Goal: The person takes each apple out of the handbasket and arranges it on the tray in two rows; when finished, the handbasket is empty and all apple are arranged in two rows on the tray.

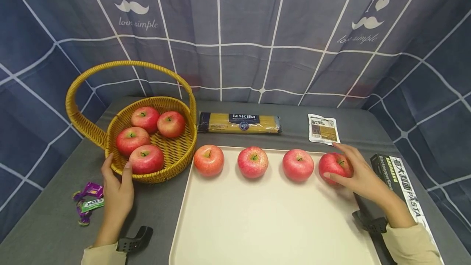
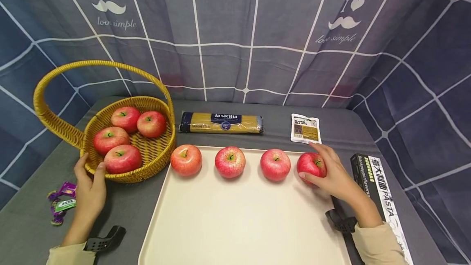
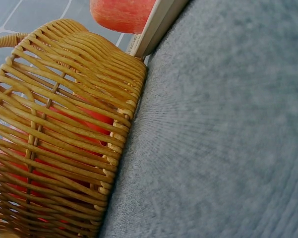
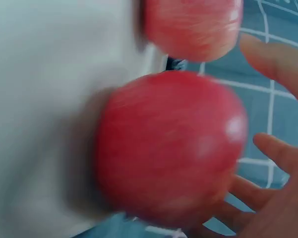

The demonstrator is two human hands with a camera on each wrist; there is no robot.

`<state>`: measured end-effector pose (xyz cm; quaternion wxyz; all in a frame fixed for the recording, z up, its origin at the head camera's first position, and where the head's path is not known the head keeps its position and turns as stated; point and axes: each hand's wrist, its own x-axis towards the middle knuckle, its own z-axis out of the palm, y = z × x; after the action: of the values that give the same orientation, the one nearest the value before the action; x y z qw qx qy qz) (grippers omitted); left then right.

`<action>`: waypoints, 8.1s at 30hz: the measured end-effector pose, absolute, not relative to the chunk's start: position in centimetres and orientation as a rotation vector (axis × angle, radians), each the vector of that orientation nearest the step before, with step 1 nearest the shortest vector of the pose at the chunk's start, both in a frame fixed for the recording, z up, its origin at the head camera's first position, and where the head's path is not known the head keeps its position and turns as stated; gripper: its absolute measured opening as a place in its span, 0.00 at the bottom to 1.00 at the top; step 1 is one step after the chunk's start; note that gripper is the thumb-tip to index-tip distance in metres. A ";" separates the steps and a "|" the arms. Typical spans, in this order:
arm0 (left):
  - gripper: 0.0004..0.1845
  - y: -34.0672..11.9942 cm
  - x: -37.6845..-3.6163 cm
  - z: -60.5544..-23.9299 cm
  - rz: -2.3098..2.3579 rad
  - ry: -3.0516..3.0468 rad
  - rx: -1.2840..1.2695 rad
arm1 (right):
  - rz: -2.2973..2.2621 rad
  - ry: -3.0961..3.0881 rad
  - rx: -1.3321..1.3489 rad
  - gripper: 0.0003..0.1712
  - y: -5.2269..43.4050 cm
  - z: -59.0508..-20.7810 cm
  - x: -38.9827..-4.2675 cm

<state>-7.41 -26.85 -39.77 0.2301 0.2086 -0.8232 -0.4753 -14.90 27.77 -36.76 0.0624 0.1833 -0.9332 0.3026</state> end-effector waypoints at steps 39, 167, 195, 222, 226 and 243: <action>0.30 -26.8 -7.3 -39.6 -1.273 -2.278 0.580 | 0.595 -2.919 1.555 0.39 -15.7 -34.4 -18.0; 0.30 -26.9 -7.4 -39.7 -1.246 -2.290 0.539 | 0.700 -2.588 2.145 0.48 1.6 -37.0 -9.5; 0.30 -26.6 -7.8 -39.4 -1.254 -2.314 0.537 | 0.786 -2.620 2.085 0.51 1.4 -36.6 -9.3; 0.30 -26.7 -7.2 -39.6 -1.259 -2.306 0.540 | 1.272 -3.134 1.343 0.53 -17.5 -32.1 -22.0; 0.30 -26.7 -7.2 -39.6 -1.249 -2.280 0.518 | 1.510 -3.020 1.309 0.57 -18.6 -34.0 -21.0; 0.30 -26.7 -7.4 -39.8 -1.254 -2.299 0.557 | 1.546 -2.835 1.689 0.47 -17.1 -35.8 -20.7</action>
<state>-7.42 -26.68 -39.80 0.2301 0.2024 -0.8356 -0.4559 -20.71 -17.15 -35.81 -0.2487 0.4490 -0.7535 0.4109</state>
